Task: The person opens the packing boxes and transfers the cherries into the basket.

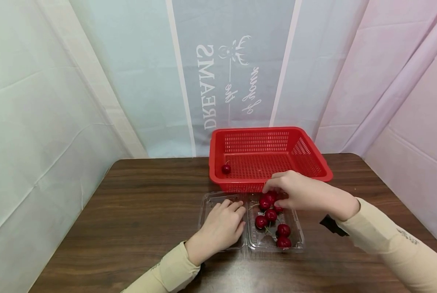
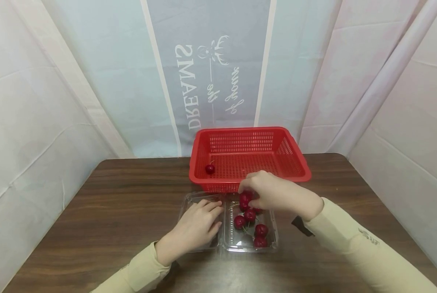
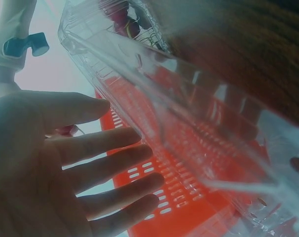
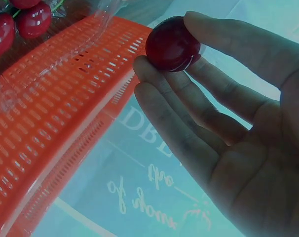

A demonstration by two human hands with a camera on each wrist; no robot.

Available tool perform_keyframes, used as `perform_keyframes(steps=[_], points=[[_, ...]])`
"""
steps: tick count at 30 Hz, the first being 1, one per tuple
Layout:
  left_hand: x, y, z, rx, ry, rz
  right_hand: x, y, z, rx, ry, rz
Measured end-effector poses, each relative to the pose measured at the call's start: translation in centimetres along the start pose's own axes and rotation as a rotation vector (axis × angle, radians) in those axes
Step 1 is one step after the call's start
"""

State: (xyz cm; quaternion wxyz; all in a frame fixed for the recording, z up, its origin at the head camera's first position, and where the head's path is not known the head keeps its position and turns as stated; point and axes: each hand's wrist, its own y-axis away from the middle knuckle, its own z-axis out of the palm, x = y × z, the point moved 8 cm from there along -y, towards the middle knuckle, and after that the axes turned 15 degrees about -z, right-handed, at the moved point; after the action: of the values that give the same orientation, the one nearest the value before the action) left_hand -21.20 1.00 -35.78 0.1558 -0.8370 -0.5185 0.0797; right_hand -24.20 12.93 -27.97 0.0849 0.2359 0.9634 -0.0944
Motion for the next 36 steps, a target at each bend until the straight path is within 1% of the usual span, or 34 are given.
perform_keyframes(steps=[9, 16, 27, 33, 36], points=[[0.1, 0.0, -0.1, 0.008, -0.006, 0.004, 0.7, -0.3, -0.6, -0.001, 0.016, 0.008], [0.0, -0.1, 0.0, 0.006, -0.008, -0.005, 0.9, -0.7, -1.2, 0.015, 0.045, -0.046], [-0.1, -0.1, 0.1, 0.002, -0.007, -0.009, 1.9, -1.6, -1.9, 0.033, 0.057, -0.067], [-0.1, -0.1, 0.1, 0.007, -0.007, -0.006, 2.7, -2.2, -1.9, 0.027, 0.047, -0.04], [-0.1, 0.0, 0.2, 0.007, -0.007, -0.006, 3.2, -2.3, -1.8, 0.014, 0.038, -0.011]])
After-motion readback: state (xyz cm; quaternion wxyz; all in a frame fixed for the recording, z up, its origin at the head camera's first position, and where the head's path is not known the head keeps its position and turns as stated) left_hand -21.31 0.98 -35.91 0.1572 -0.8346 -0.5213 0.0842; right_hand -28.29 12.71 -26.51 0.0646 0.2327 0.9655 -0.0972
